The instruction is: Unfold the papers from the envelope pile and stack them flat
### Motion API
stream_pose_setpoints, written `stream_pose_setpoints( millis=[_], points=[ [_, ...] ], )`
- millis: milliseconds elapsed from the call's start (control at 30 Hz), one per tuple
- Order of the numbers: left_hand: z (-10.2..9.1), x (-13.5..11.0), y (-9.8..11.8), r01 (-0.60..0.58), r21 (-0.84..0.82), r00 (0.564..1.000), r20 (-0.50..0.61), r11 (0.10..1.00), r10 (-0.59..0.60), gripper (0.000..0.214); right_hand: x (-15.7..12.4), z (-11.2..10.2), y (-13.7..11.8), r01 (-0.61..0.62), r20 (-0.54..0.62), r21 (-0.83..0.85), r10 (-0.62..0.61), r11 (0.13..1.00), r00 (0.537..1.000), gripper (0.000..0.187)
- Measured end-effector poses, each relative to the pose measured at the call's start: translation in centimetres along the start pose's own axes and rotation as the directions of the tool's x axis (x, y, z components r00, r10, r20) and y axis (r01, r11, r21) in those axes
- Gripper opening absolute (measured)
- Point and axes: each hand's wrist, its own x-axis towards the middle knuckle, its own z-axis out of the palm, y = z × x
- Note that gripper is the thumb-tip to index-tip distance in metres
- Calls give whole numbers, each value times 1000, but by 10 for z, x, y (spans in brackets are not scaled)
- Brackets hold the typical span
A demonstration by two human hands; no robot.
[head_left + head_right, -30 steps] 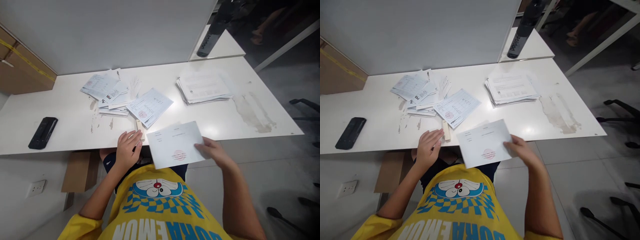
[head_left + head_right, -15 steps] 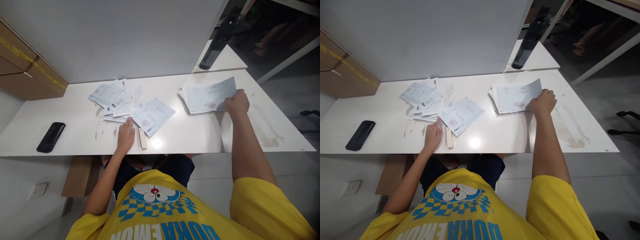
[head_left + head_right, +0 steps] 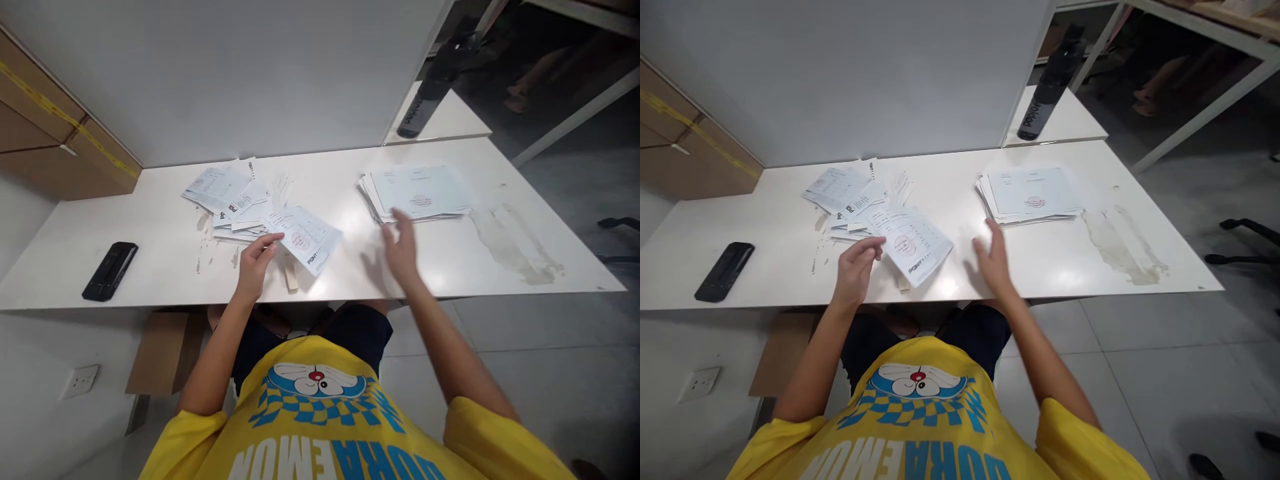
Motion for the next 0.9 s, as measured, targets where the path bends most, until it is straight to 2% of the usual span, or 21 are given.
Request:
stream_pose_setpoints(
  millis=[100,167,267,367,433,533,600,700,767,833,900],
  points=[
    [-11,-20,29,30,-165,997,71,986,-19,34,-55,49,-10,-81,115,182,61,980,992,81],
    [-17,-32,37,72,-244,993,108,967,-47,31,-82,70,-14,-116,212,316,49,942,976,84],
    [-24,-42,31,108,-312,991,113,944,-76,33,-111,84,-17,-198,388,504,-15,841,922,81],
    [-33,-39,13,77,-275,993,105,958,-49,37,-124,85,-13,-330,480,576,17,748,877,72],
    [-41,-23,-1,10,-171,997,75,985,3,37,-126,82,-3,-349,442,576,78,739,894,65],
    [-55,27,-21,-105,155,991,-63,982,116,31,-121,68,24,-272,303,499,128,823,944,59],
    [-66,70,-34,-126,403,972,-132,906,194,28,-119,54,44,-225,204,392,155,892,967,60],
    [-87,121,-55,-128,629,972,-72,767,222,34,-124,34,60,-228,115,273,204,935,972,63],
    [-99,137,-69,-51,750,989,-52,659,135,29,-130,25,58,-262,95,257,246,930,965,61],
    [-106,141,-79,10,822,996,-57,570,65,30,-135,21,51,-290,82,269,278,918,957,58],
    [-108,141,-84,21,847,997,-56,531,50,33,-136,21,45,-300,75,277,291,913,954,57]
  ],
)
